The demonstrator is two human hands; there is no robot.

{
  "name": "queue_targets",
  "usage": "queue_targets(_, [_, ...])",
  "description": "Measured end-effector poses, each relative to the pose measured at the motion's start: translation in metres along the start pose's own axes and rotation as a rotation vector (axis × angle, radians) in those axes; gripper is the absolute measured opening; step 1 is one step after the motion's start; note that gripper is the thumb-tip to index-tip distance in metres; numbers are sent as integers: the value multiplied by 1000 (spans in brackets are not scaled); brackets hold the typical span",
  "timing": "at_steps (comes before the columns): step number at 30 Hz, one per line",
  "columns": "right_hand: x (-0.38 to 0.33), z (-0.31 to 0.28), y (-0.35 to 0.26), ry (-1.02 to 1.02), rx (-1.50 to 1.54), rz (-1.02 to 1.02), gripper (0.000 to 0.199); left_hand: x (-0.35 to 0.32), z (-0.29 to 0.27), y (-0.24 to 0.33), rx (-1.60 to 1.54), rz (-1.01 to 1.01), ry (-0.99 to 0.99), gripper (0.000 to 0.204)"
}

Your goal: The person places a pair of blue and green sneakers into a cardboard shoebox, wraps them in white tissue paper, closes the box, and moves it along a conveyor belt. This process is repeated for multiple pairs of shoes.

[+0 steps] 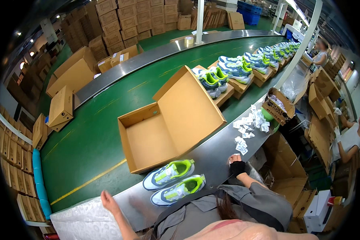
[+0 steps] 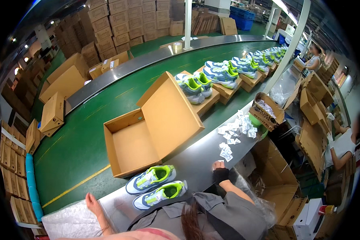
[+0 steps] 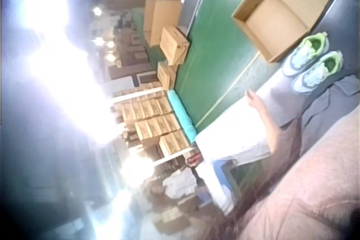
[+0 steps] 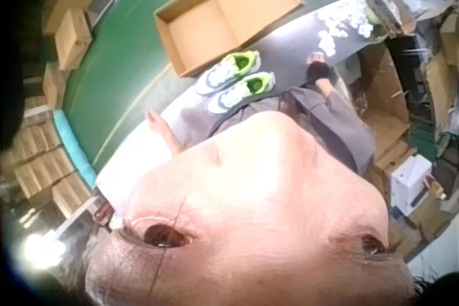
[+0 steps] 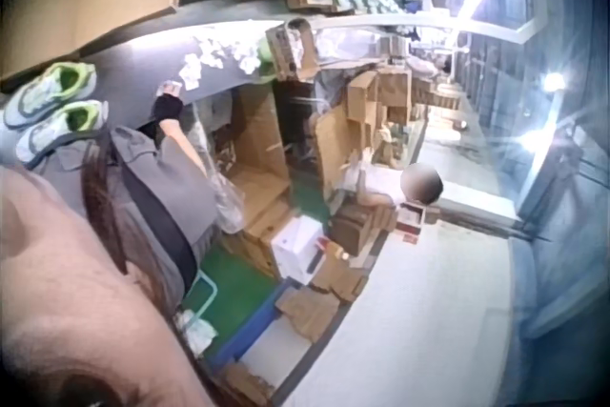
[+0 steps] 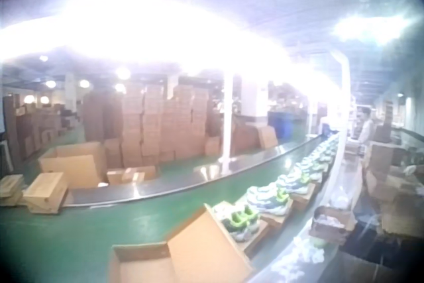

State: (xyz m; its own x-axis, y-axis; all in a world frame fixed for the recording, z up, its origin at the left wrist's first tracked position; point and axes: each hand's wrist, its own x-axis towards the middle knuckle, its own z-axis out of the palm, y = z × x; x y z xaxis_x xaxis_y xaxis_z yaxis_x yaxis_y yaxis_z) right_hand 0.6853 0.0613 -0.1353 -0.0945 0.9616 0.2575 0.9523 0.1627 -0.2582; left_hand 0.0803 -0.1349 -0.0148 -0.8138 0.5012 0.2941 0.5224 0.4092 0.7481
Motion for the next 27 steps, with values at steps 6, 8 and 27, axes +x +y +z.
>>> queue_targets(6, [51, -82, -96, 204, 238, -196, 11, -59, -125, -178, 422, -346, 160, 38])
queue_targets(8, [82, -109, -144, 306, 405, -233, 12, -72, -133, -198, 724, -410, -40, 47])
queue_targets(27, [236, -49, -480, 119, 1383, -275, 10, -61, -145, -127, 692, -230, 40, 33])
